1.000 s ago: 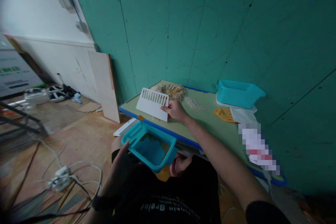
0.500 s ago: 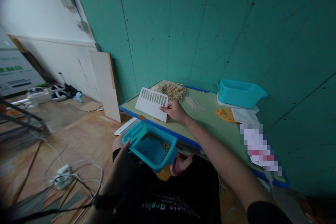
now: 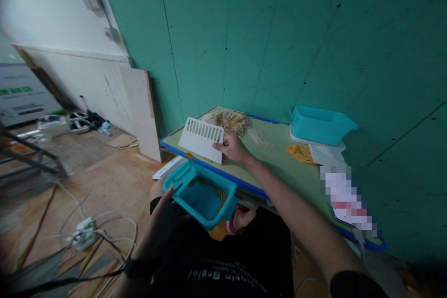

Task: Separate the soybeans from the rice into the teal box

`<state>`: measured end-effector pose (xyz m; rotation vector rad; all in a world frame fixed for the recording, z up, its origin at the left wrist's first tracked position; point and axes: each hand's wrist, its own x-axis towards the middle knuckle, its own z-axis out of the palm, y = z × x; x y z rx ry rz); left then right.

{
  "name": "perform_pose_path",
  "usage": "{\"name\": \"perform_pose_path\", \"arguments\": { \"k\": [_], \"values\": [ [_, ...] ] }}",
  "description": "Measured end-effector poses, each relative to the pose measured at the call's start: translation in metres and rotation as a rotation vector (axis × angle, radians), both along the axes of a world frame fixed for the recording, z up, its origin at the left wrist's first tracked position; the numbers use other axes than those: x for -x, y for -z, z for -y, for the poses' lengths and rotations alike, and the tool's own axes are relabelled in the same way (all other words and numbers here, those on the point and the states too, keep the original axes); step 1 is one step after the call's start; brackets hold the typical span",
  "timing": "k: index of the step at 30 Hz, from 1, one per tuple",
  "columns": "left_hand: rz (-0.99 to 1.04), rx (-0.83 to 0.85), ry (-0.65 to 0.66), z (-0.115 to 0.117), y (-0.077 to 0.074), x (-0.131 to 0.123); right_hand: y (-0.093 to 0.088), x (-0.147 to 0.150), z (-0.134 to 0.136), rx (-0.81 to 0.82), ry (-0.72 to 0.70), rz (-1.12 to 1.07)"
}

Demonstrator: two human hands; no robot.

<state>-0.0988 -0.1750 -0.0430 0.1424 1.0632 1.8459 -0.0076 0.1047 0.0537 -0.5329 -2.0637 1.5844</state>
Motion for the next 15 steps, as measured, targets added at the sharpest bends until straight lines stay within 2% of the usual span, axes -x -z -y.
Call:
{"name": "perform_pose_path", "arguments": {
  "k": [3, 8, 15],
  "values": [
    [-0.059, 0.035, -0.009, -0.002, 0.002, 0.002, -0.002, -0.001, 0.0, 0.025, -0.004, 0.009],
    [-0.037, 0.043, 0.015, -0.001, -0.001, 0.0, -0.004, -0.004, 0.007, 0.033, 0.007, -0.009],
    [-0.025, 0.037, 0.014, -0.001, -0.003, 0.0, 0.003, -0.006, 0.011, -0.012, -0.049, 0.044]
  ]
}}
